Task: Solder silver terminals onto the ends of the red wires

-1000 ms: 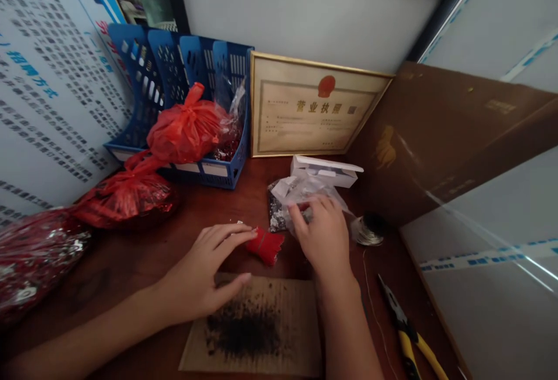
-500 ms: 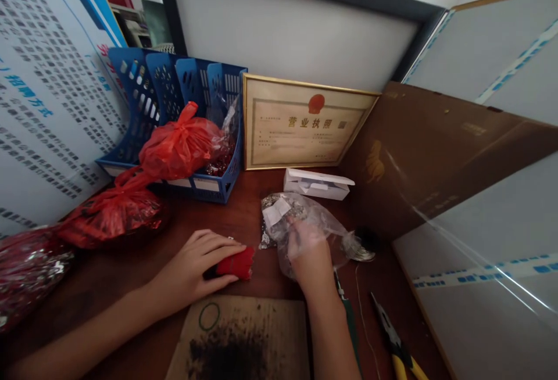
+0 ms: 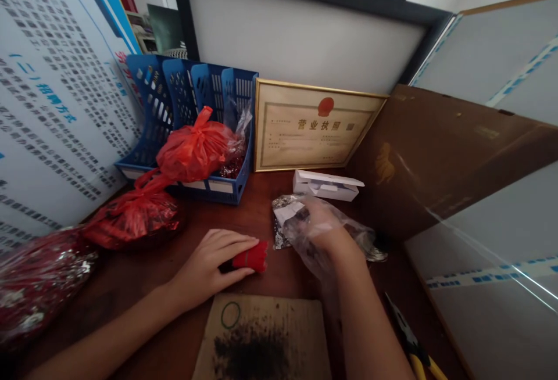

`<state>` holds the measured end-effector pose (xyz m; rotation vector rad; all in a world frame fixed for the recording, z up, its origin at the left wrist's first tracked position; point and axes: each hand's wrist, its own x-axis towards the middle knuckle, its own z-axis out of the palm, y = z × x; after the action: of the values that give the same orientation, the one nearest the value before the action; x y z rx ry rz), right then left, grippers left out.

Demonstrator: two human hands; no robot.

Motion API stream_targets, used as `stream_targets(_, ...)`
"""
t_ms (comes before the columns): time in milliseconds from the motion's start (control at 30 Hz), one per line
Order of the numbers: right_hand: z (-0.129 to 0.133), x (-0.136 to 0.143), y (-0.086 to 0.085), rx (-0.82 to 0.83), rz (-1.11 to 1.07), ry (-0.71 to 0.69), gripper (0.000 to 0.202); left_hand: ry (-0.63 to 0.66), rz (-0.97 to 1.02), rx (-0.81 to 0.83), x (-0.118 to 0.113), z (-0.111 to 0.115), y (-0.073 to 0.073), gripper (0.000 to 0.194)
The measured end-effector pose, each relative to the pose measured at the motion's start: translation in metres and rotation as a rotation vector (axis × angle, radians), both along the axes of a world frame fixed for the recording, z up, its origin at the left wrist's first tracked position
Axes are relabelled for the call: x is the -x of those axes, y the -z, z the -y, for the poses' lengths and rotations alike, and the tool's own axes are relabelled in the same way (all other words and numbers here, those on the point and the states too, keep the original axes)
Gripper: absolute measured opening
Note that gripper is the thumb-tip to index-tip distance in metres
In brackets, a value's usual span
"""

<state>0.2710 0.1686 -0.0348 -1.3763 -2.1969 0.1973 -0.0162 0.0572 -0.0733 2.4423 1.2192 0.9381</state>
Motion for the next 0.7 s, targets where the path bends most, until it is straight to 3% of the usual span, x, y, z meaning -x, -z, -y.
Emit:
stream_targets(100,0.022,-0.004,-0.002,0.007,0.018,-0.016,0.024,0.009,-0.010,0.045,-0.005,-0.001,0.000,0.052)
stream_targets(200,0.061,-0.017,-0.013,0.010,0.038,0.030,0.021,0.002,-0.008,0.088,-0.005,-0.003,0.003,0.063)
stream_targets(333,0.122,-0.024,-0.058,-0.030,0.041,0.103,0.029,0.013,0.000,0.114,-0.003,-0.003,0.002,0.055)
stream_targets(400,0.146,-0.011,-0.081,-0.219,0.028,0.251,0.032,0.020,0.010,0.102,-0.001,0.002,-0.003,0.052)
stream_targets(467,0.160,0.011,-0.089,-0.293,-0.084,0.261,0.019,0.020,0.040,0.070,0.002,0.011,-0.009,0.054)
stream_targets(533,0.163,0.036,-0.079,-0.170,-0.184,-0.129,0.005,0.022,0.076,0.048,0.006,0.024,-0.015,0.055)
stream_targets(567,0.162,0.047,-0.068,-0.105,-0.191,-0.237,0.018,0.031,0.084,0.056,0.010,0.030,-0.018,0.053)
stream_targets(633,0.157,0.063,-0.041,-0.040,-0.125,-0.360,0.046,0.055,0.110,0.104,0.017,0.042,-0.020,0.051)
stream_targets(700,0.153,0.068,-0.016,0.011,-0.145,-0.403,0.048,0.085,0.128,0.162,0.025,0.050,-0.019,0.053)
